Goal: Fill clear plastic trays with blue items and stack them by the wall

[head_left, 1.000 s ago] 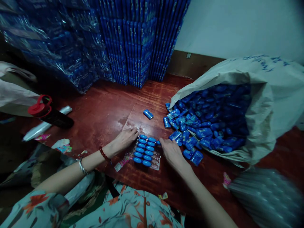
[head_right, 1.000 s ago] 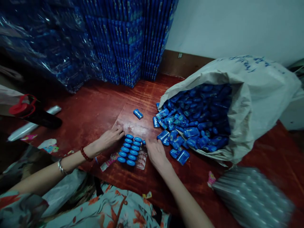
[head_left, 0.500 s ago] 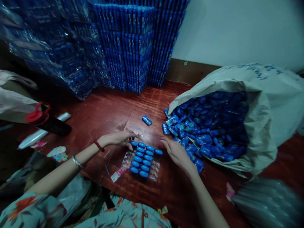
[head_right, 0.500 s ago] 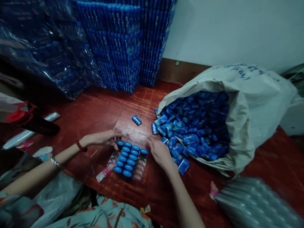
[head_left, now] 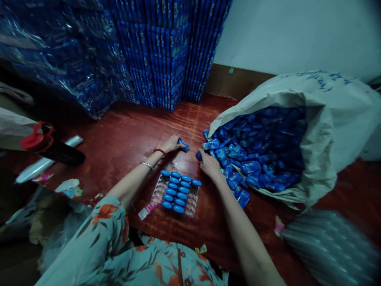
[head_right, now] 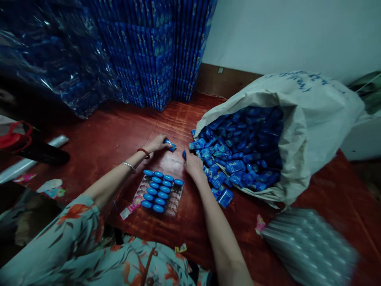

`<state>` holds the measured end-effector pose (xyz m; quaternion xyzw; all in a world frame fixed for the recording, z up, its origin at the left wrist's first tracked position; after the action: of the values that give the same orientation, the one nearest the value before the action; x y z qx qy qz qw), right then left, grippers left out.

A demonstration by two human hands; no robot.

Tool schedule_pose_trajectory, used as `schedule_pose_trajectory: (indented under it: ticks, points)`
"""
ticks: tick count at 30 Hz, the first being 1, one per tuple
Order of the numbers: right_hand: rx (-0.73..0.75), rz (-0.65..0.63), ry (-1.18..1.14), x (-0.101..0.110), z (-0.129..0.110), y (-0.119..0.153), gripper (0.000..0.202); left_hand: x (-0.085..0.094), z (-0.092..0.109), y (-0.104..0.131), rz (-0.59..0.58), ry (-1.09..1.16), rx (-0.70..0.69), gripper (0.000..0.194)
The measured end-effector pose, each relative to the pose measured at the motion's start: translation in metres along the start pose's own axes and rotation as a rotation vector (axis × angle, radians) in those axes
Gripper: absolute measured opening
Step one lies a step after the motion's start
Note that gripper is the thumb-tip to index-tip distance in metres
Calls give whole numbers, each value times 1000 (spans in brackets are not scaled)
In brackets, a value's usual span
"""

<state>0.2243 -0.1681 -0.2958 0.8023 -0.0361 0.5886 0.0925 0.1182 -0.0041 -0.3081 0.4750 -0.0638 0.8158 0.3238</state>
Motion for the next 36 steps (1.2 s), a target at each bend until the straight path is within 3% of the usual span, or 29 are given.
schedule_pose_trajectory:
  ticks: [3,5,7,11,14,17,21,26,31,33,36]
  points:
    - [-37,248,-337,0,13,41,35,18,-25,28,44,30,13,24]
    - [-97,489,-539,-2,20,78,33,34,-50,59,85,90,20,24]
    - [-136,649,-634,-10,22,114,32,49,-75,97,125,232,13,27]
    - [-176,659,-859,-36,7,154,30,60,-106,169,73,354,51,31]
    - [-104,641,-854,-48,-10,153,32,51,-98,201,62,349,68,30]
    - [141,626,-627,-48,-25,142,25,37,-78,211,178,310,21,24]
    - [396,569,-356,-42,-30,135,37,23,-57,211,298,199,-146,19]
    - [481,312,-3,-24,-37,128,42,17,-39,208,201,-145,-382,24]
    - [489,29,180,-9,-59,105,38,13,-23,199,11,-384,-462,18]
    - [492,16,220,-8,-64,100,35,13,-21,197,-13,-426,-457,19]
    - [524,123,268,-10,-61,106,31,18,-24,199,47,-478,-472,22]
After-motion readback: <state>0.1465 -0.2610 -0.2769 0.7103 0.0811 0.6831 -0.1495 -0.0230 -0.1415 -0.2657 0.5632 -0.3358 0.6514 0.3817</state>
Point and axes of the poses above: each hand's wrist, its own y-axis away from the middle knuckle, its own x-axis out of the back of the hand, z = x × y, the point moved 4 cm from there along -y, towards the middle knuckle, and after that the axes turned 12 degrees about x, right-handed, at the moved point
